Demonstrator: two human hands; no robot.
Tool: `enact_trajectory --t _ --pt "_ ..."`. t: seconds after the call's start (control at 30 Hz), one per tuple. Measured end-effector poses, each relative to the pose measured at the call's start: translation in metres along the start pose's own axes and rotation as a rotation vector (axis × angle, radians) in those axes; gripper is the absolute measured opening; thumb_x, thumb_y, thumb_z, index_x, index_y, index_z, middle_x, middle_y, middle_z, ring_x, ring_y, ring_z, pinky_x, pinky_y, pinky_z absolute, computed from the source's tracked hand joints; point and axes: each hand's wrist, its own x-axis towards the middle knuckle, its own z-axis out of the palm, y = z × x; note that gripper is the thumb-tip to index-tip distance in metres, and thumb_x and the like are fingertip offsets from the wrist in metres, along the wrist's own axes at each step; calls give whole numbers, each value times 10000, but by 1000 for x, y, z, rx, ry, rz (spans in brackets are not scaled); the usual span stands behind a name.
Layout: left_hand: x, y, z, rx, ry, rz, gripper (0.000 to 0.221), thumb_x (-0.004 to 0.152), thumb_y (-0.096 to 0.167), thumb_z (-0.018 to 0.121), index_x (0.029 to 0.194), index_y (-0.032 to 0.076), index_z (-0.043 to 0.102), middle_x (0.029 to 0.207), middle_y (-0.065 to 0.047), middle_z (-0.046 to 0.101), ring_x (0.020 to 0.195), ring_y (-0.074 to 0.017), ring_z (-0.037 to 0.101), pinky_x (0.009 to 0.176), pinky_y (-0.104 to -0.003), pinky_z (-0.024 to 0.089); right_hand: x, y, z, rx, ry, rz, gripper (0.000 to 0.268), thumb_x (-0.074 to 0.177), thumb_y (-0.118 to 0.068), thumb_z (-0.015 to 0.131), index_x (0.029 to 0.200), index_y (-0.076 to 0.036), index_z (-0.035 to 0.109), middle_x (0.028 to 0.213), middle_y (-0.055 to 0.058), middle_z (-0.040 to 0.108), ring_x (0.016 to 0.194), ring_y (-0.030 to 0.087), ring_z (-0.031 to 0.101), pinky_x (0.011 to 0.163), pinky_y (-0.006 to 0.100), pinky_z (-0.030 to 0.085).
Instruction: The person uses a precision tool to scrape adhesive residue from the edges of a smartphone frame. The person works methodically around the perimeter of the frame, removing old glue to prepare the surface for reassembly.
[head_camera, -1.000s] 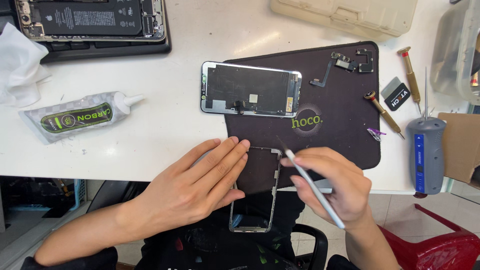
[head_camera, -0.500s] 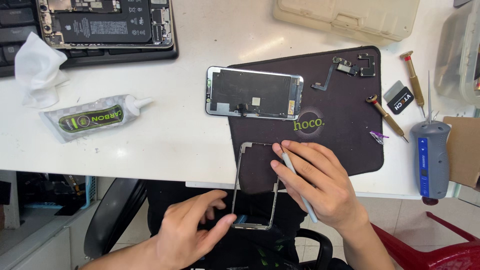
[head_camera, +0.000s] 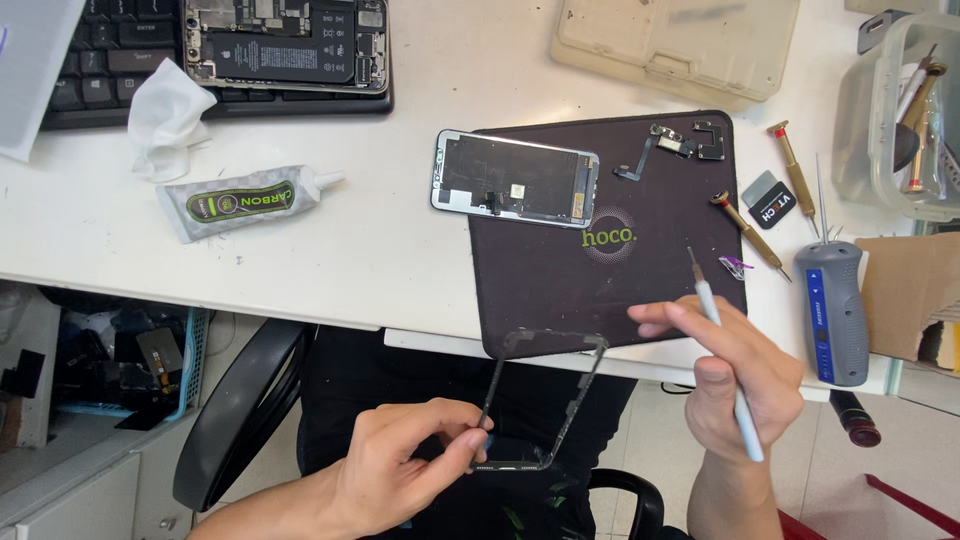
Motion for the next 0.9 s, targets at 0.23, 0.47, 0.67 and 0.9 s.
enact_trajectory --t 0.23,0.47,0.67,0.9 --pt "6 19 -3 225 -27 135 73 897 34 741 944 -21 732 754 -63 747 562 -106 705 494 -218 542 -56 -27 10 342 56 344 292 982 -108 684 1201 85 675 888 224 766 727 216 772 592 269 630" --pt "25 47 -3 626 -79 560 216 831 154 847 929 31 699 775 -71 719 680 -186 730 582 -265 565 -73 -64 -3 231 -34 159 267 889 27 761 1150 11 706 859 148 783 767 169 821 687 259 688" --pt "49 73 2 525 -31 506 312 797 162 859 980 -38 703 827 -102 714 708 -212 725 587 -294 582 -68 -61 6 213 -8 215 221 860 34 732 1079 51 706 815 162 770 672 145 806 583 213 652" --pt "62 75 -7 335 -212 280 157 886 123 834 960 20 741 864 -63 732 700 -163 721 559 -264 570 -62 -60 9 146 -33 248 213 851 17 754 1059 40 718 786 137 770 658 137 800 552 202 638"
